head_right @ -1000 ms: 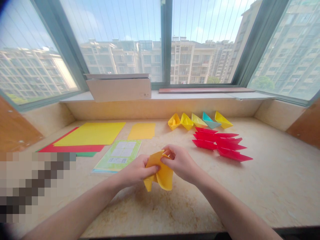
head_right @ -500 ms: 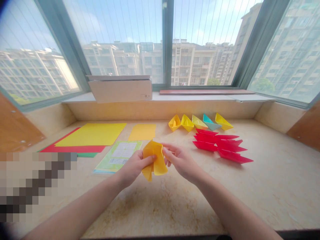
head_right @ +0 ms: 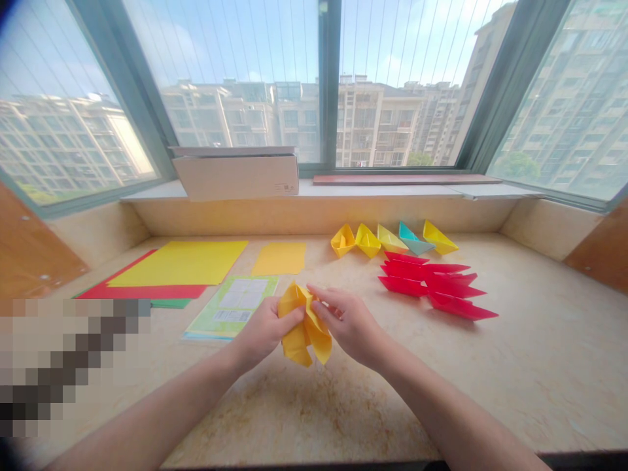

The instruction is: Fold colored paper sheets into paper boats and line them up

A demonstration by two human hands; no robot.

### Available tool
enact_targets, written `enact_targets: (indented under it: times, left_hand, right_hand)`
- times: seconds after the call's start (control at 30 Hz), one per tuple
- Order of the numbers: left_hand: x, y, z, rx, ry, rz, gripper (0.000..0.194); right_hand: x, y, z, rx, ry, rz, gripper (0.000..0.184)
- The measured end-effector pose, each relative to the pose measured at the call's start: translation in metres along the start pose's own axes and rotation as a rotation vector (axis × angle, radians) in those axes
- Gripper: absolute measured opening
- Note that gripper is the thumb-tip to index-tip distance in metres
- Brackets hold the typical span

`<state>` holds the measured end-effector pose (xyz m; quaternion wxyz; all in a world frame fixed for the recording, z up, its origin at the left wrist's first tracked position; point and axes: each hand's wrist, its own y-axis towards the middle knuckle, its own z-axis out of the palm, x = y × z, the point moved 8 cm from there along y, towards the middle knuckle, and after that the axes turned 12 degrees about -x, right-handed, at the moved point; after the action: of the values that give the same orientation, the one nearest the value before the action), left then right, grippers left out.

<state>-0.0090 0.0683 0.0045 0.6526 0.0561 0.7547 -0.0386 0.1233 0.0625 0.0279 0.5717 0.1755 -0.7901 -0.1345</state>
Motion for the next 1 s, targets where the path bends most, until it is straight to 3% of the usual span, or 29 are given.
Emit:
enact_targets:
  times: [0.27, 0.5, 0.77, 0.9, 1.0]
  left_hand:
    - [-0.005, 0.003, -0.007, -0.097, 0.010, 0.083, 0.021]
    - [-0.013, 0.001, -0.009, -0.139, 0.059, 0.183, 0.026]
    - [-0.007, 0.001, -0.006, -0.098, 0.130, 0.139, 0.032]
    - [-0.006, 0.003, -0.007, -0.087, 0.105, 0.091, 0.025]
    - [-0.008, 0.004, -0.011, -0.111, 0.087, 0.102, 0.032]
  right_hand:
    - [0.001, -0.003, 0.003, 0.014, -0.114, -0.103, 0.040]
    - [0.003, -0.006, 0.007, 0.041, -0.150, -0.177, 0.043]
    - [0.003, -0.009, 0.009, 0.063, -0.287, -0.239, 0.044]
    - [0.006, -0.011, 0.012, 0.102, -0.299, -0.247, 0.044]
    - [0.009, -0.011, 0.013, 0.135, -0.294, -0.244, 0.039]
